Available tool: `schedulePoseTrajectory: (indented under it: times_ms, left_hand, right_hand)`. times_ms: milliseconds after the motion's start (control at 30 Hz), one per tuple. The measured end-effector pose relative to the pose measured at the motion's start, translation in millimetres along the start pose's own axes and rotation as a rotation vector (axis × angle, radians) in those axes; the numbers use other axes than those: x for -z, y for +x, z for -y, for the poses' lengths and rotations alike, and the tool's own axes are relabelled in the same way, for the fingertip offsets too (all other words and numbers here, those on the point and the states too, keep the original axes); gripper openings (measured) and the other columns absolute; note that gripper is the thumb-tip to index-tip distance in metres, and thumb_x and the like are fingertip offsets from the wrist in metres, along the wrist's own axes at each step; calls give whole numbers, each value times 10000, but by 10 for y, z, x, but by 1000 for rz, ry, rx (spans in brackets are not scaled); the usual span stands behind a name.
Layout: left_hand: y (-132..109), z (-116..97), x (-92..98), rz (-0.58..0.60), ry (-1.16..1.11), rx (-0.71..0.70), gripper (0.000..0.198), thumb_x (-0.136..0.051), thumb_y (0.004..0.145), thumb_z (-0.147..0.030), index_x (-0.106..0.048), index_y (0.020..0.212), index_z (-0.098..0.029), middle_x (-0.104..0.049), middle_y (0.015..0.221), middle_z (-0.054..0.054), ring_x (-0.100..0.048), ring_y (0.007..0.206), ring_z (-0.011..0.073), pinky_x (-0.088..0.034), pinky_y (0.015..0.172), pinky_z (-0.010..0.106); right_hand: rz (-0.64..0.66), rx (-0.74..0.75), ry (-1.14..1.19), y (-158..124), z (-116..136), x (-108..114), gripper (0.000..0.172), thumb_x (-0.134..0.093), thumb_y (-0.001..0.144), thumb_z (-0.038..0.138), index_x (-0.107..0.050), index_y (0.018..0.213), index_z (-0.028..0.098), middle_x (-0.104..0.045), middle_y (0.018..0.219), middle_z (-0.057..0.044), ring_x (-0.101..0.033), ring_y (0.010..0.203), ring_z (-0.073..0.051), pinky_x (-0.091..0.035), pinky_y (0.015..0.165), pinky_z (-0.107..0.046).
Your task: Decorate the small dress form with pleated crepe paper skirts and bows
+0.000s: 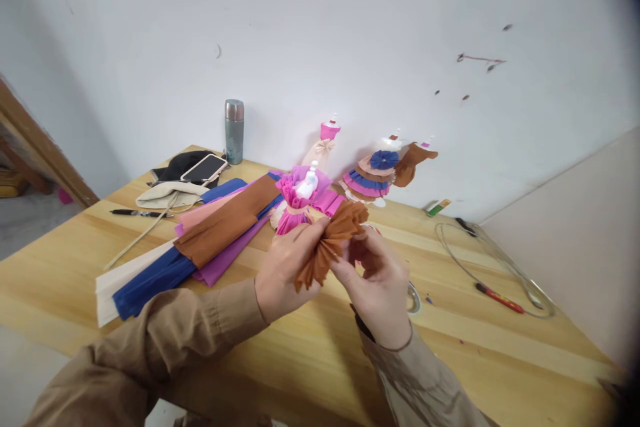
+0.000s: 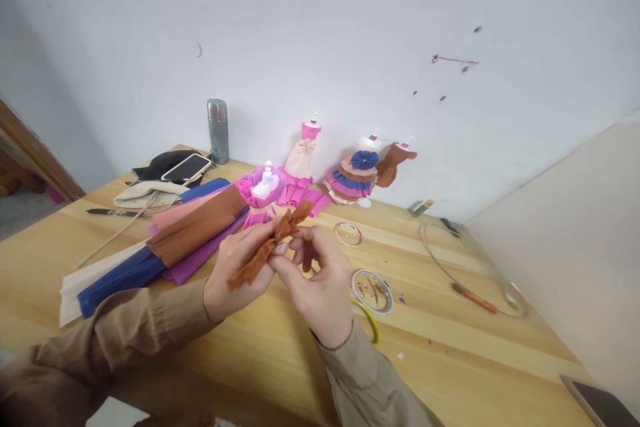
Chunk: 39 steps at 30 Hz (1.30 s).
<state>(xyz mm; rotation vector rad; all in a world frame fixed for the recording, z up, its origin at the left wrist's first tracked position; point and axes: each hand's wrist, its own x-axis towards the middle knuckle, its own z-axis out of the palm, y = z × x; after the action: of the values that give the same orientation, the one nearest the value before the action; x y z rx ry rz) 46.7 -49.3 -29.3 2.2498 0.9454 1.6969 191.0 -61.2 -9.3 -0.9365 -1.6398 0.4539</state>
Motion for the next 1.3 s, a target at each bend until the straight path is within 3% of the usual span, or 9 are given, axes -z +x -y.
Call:
schedulePoseTrajectory:
  times_ms: [133, 300, 533, 667, 800, 933, 1067, 1200, 1300]
  left_hand:
    - [-20, 11, 44, 165, 205, -60, 657, -515, 852, -225, -298, 1456, -84, -656, 1069, 167, -670, 898, 252, -555, 707, 337]
    - [38, -102, 91, 405, 317, 90, 853, -517, 815, -257, -76, 1517, -57, -603, 1118, 214, -659, 897, 323, -552, 661, 409]
    - [66, -187, 99, 506, 284, 136, 1014, -530, 762, -210, 139, 1511, -72, -562, 1175, 238, -643, 922, 346, -542, 686, 439]
    - [38, -150, 94, 499, 240, 168, 938, -522, 769, -182, 7, 1532, -51, -552, 1221, 261, -631, 972, 352, -542, 737, 469]
    - [47, -121, 91, 367, 37, 192, 756, -535, 792, -191, -279, 1494, -74, -593, 1227, 222, -635, 1001, 300, -535, 823, 428]
    - [153, -190, 135, 310, -343, 445, 347, -493, 907, -322, -638, 1147, -117, -691, 790, 79, -664, 717, 179, -540, 730, 303]
    - [235, -236, 169, 458, -791, 739, 339, -526, 891, -443, -641, 827, -131, -590, 524, 8, -583, 490, 126, -488, 526, 234]
    - [216, -170, 123, 444, -1138, 792, 321, -602, 850, -430, -640, 817, -113, -611, 586, 31, -571, 479, 118, -454, 465, 222]
    - [187, -120, 84, 455, -1249, 833, 316, -645, 822, -410, -642, 782, -96, -637, 716, 60, -569, 481, 97, -438, 443, 216]
  right_hand:
    - [5, -23, 71, -10, -100, 16, 147, -698, 779, 161, -593, 870, 209, -543, 725, 26, -494, 614, -110, -421, 558, -234]
    - [0, -56, 172, 22, -182, 36, 114, -720, 779, 182, -627, 839, 210, -543, 735, 9, -480, 637, -122, -438, 596, -252]
    - [72, -91, 345, 98, -208, 11, 193, -788, 740, 291, -711, 907, 230, -720, 885, -46, -647, 760, -182, -554, 709, -302]
    - [76, -75, 361, 106, -222, 35, 239, -820, 697, 251, -719, 913, 241, -742, 927, -48, -672, 761, -181, -561, 693, -290]
    - [73, -81, 370, 97, -239, 90, 216, -804, 715, 270, -723, 912, 235, -716, 824, -32, -638, 682, -160, -530, 630, -276]
    - [18, -100, 533, 144, -261, 168, 91, -722, 792, 301, -703, 804, 213, -624, 672, -6, -554, 554, -122, -442, 513, -248]
    - [9, -174, 725, 251, -294, 239, 203, -704, 784, 388, -645, 713, 208, -505, 548, 26, -459, 481, -112, -402, 486, -258]
    - [252, -244, 750, 291, -316, 262, 292, -666, 785, 522, -676, 800, 230, -541, 600, -2, -482, 499, -147, -422, 484, -304]
    - [336, -221, 745, 277, -318, 255, 303, -668, 769, 541, -682, 810, 241, -573, 640, -21, -542, 549, -178, -482, 546, -342]
